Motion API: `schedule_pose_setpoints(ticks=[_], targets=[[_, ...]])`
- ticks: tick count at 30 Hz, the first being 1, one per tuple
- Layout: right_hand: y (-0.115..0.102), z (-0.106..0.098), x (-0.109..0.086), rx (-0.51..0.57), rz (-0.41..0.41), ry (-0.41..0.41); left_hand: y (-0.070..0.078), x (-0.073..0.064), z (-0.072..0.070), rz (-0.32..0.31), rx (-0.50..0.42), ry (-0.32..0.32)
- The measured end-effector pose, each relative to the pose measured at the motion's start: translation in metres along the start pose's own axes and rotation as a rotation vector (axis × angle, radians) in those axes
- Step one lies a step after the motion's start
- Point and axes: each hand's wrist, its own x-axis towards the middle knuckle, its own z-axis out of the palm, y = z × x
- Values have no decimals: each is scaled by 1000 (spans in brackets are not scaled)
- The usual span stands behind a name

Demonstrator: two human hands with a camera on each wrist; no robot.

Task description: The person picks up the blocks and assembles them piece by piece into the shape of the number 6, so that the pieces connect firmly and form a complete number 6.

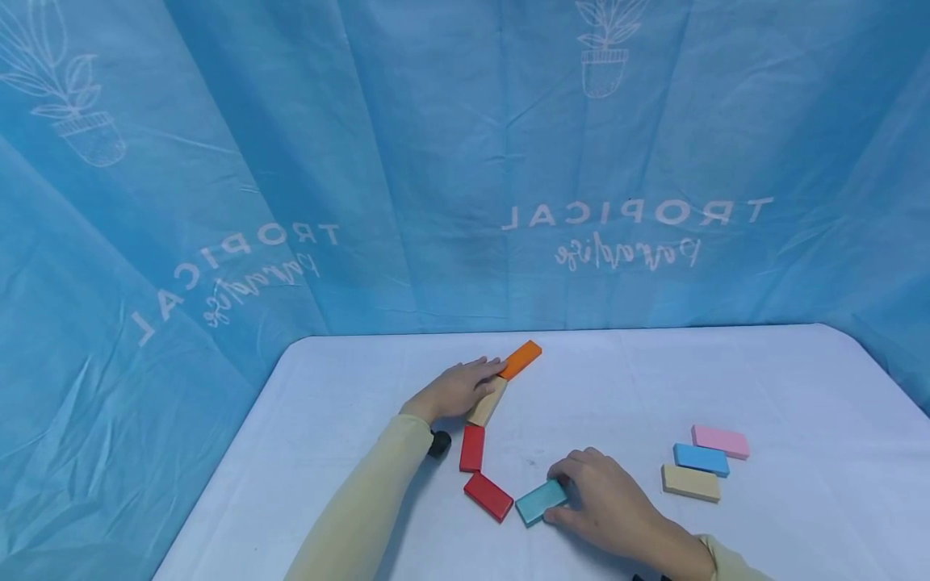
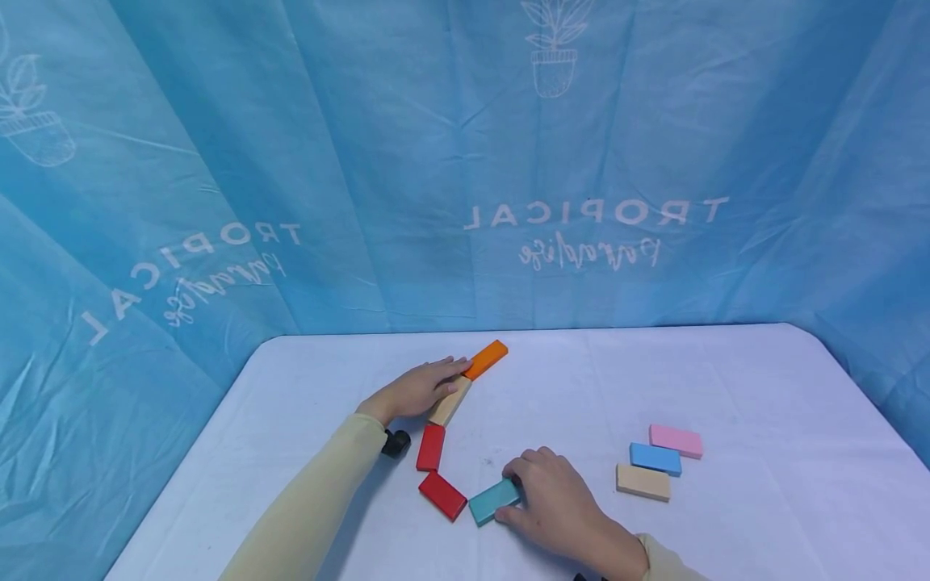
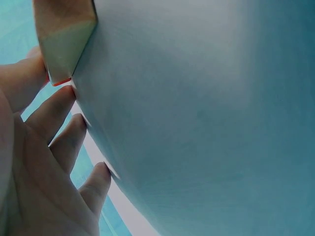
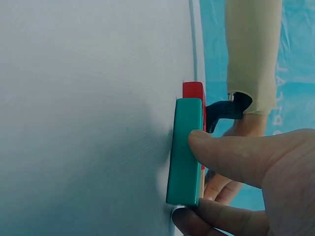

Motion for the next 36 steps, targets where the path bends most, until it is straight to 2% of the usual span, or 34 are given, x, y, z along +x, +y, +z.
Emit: schedule_pose_setpoints(ticks=[28, 36], targets=[[0, 1, 2, 24, 13, 16, 2, -2, -2, -2, 9, -3], [3, -3, -5, 47, 62, 51, 2, -2, -1, -1, 7, -6]])
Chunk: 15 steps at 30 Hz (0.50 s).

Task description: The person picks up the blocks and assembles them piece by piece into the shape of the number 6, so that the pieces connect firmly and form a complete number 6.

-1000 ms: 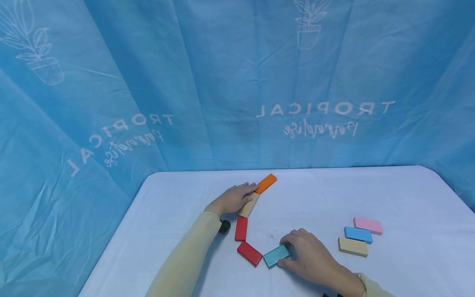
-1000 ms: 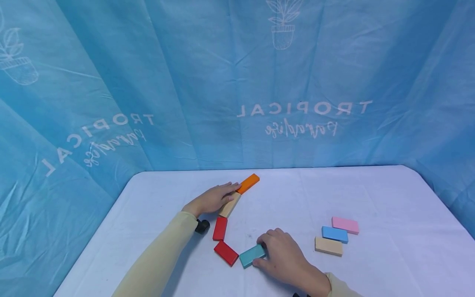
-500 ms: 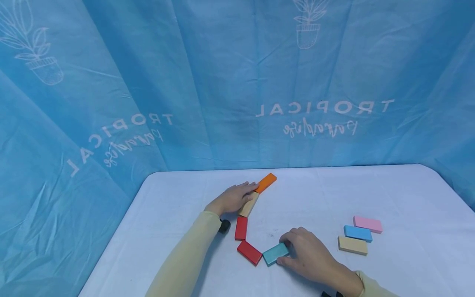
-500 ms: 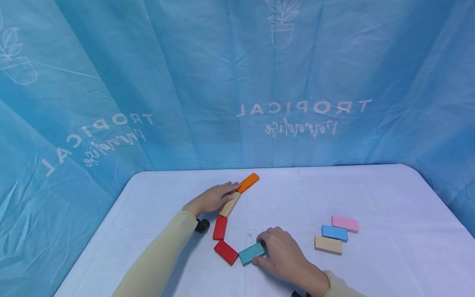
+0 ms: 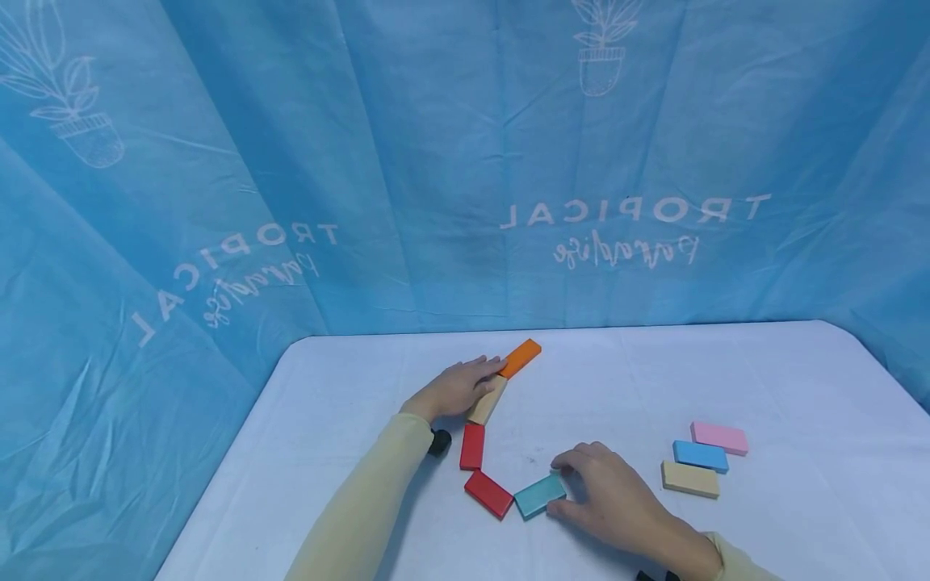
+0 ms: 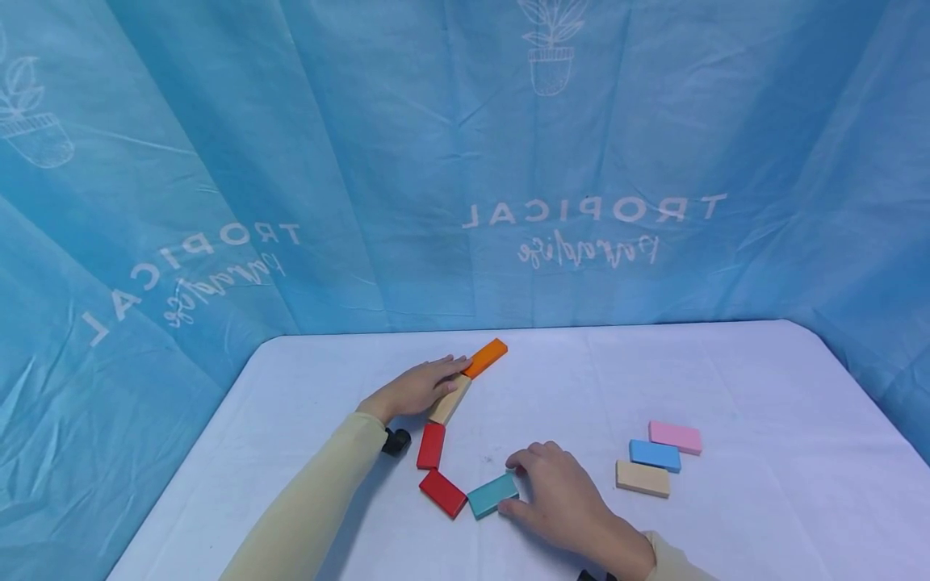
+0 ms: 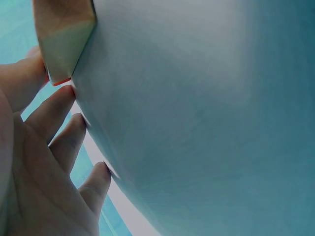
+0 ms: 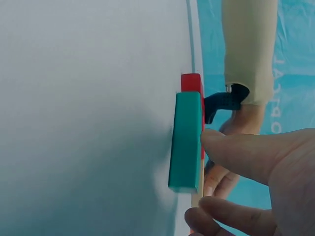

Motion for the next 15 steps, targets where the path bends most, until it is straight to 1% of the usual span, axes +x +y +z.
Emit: schedule_pose_setpoints(ticks=[6, 10, 12, 15], targets=[[7, -9, -7, 23, 33, 69, 0, 0, 0, 7, 0, 6], [14, -18, -12, 31, 46, 94, 1, -1, -1, 15, -8, 10], [19, -21, -15, 25, 41, 110, 1, -1, -1, 18, -11, 11], [28, -27, -20, 15, 5, 151, 0, 0, -1, 20, -12, 14]])
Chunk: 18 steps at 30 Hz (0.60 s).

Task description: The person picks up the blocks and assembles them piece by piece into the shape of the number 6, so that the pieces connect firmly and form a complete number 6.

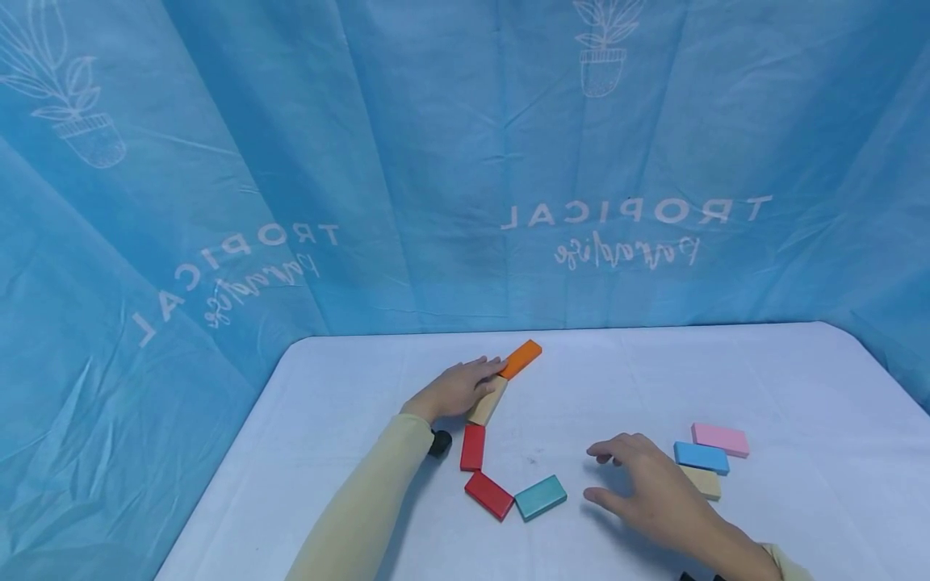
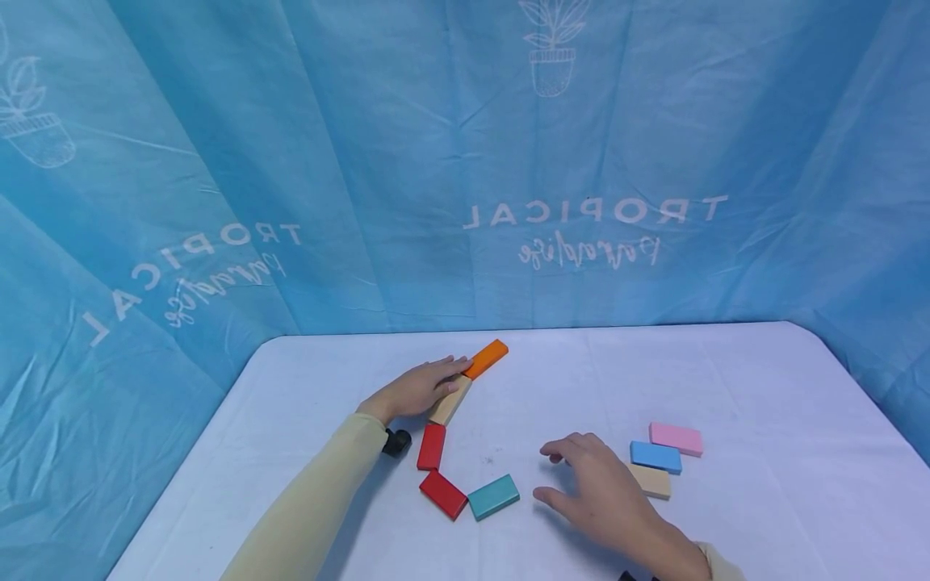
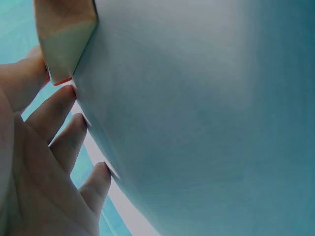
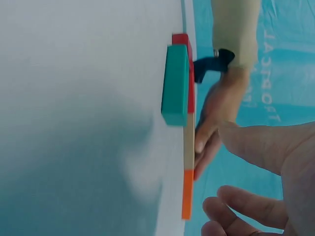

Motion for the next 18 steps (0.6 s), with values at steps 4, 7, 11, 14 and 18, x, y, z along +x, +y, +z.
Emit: schedule_pose_setpoints(ticks=[4, 7, 11, 14, 18], targets=[[12, -8, -5, -2, -32, 50, 0, 0, 0, 0, -1, 1], [21, -13, -8, 5, -44, 87, 0, -1, 0, 3, -4, 4], [33, -18, -12, 18, -67, 148, 0, -1, 0, 9, -7, 6], [42, -24, -13, 28, -68, 172, 0, -1, 0, 7, -5, 4], [55, -32, -13, 38, -56, 184, -1, 0, 1, 1, -2, 0]])
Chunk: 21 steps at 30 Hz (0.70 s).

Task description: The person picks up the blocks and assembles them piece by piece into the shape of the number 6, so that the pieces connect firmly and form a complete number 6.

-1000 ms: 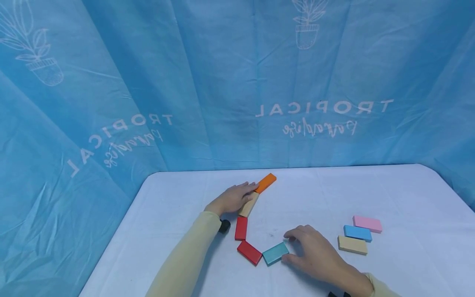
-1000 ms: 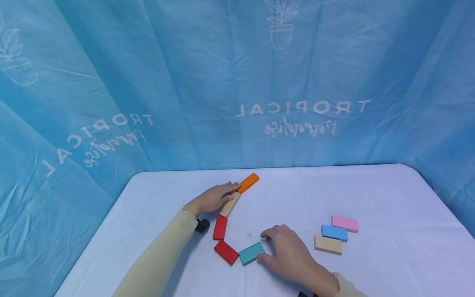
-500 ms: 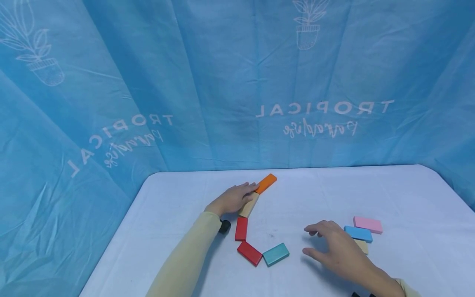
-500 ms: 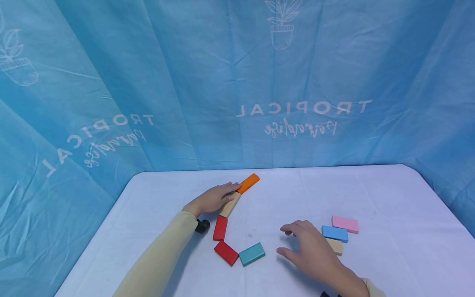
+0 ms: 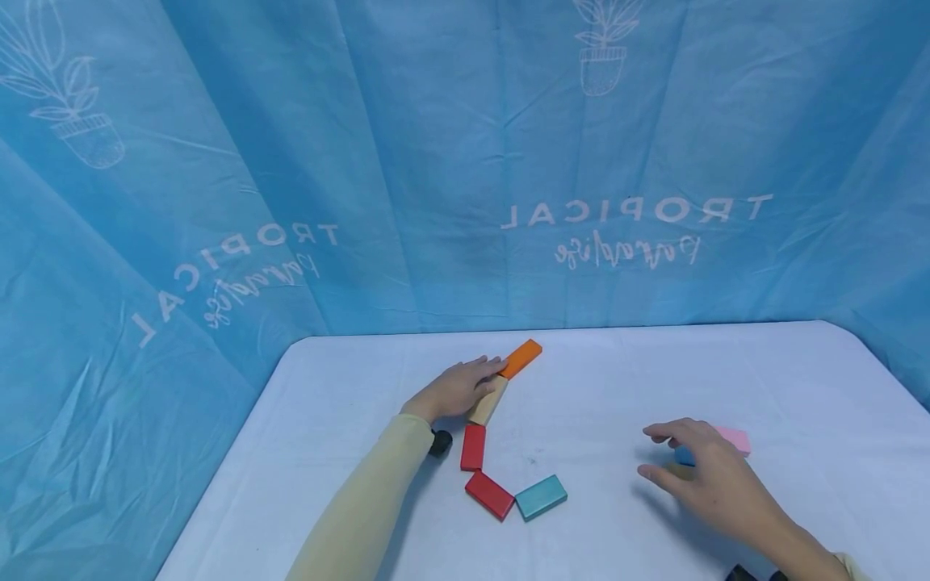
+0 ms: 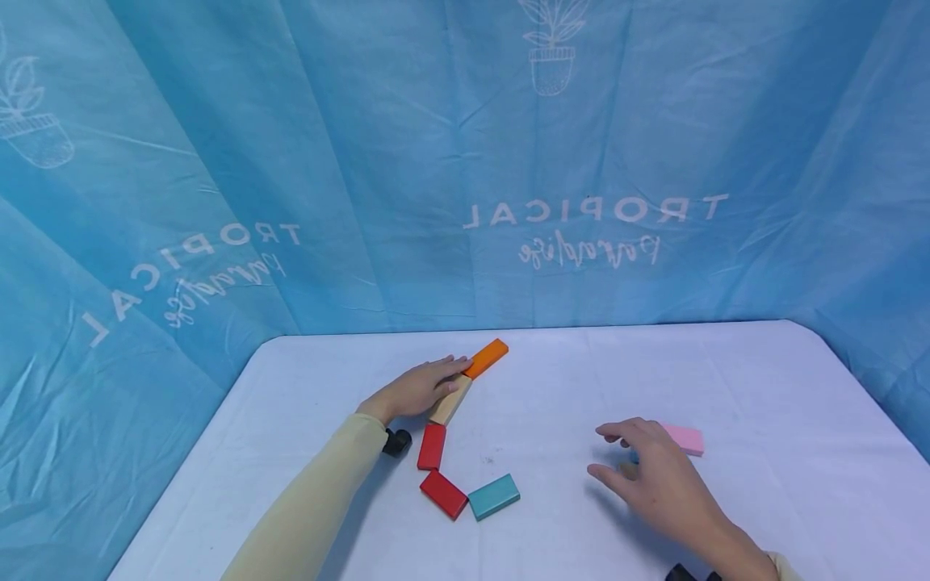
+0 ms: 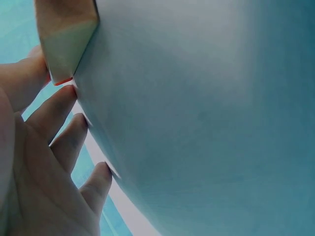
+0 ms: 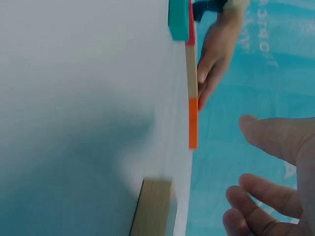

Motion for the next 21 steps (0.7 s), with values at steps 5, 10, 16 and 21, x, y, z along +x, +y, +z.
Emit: schedule_pose_setpoints(ticks=[5, 10, 16, 21], targets=[[16, -7, -1, -9, -29, 42, -2, 2, 2, -10, 7, 1], [29, -13, -2, -35, -20, 64, -2, 2, 2, -16, 8, -2], [42, -20, -2, -44, -6, 94, -3, 2, 3, -14, 15, -3], [53, -24, -1, -67, 42, 64, -3, 2, 2, -8, 12, -1]])
